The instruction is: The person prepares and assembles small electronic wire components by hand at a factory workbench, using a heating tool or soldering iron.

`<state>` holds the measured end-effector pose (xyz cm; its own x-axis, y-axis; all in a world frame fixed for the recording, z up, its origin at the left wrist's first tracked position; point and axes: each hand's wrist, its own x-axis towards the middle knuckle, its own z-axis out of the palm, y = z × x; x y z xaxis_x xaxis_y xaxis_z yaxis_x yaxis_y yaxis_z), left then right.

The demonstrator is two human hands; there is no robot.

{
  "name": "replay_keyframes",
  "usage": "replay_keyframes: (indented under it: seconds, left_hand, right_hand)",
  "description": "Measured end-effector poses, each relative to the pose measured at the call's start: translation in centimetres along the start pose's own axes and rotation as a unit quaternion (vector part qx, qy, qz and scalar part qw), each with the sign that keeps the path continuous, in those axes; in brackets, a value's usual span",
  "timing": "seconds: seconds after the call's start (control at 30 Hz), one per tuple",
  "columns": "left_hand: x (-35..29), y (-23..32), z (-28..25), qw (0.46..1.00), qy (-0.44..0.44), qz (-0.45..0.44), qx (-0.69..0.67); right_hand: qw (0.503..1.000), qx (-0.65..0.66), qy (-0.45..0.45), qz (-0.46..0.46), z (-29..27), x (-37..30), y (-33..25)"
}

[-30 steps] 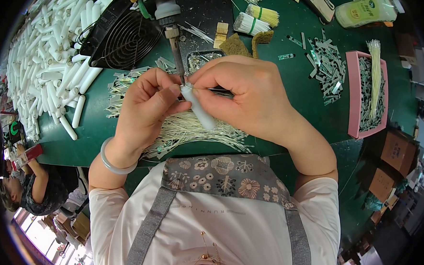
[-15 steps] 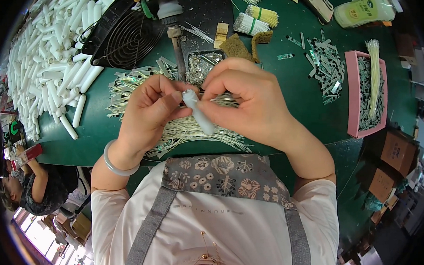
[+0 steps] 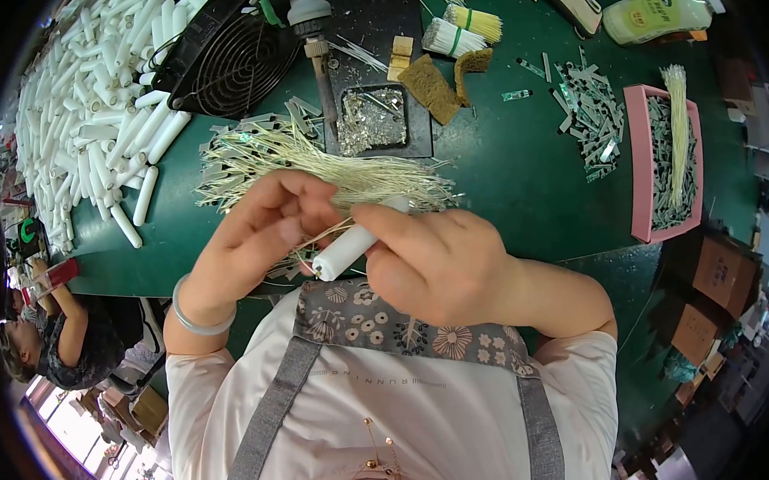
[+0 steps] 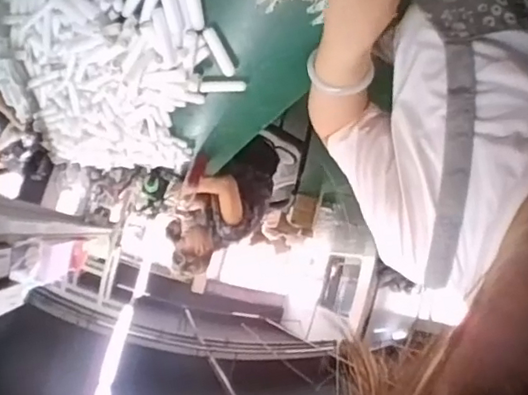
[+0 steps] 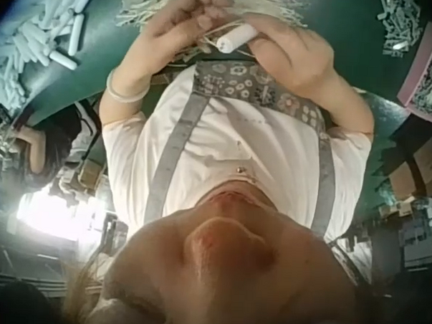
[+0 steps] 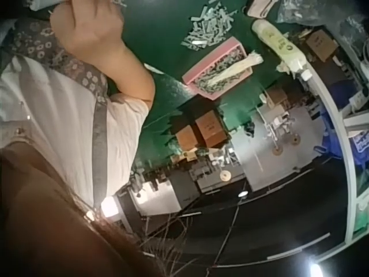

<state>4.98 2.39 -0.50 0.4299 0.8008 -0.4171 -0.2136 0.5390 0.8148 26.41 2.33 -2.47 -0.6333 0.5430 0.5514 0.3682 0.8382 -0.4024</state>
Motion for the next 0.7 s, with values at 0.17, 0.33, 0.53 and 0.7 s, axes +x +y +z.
replay_keyframes:
  seconds: [0.17, 0.33, 0.53, 0.7]
  left_hand:
    - [0.0, -0.3, -0.5, 0.995, -0.079, -0.055, 0.006]
    - [-0.2, -0.8, -0.2, 0.998, -0.058, 0.024, 0.008]
    - [0.2, -1.5, -0.5, 0.909, 0.004, 0.288, 0.301]
    - [0.1, -1.7, -0.4, 0.994, -0.016, 0.104, 0.001]
  right_hand:
    - [0.991, -0.114, -0.026, -0.062, -0.7, -0.1, -0.8]
    - [0.995, -0.082, -0.022, -0.044, -0.4, 0.0, -0.8]
    - [0.975, 0.187, 0.01, 0.117, 1.0, -0.5, -0.4]
    - [0.943, 0.279, 0.01, 0.18, 1.6, -0.8, -0.2]
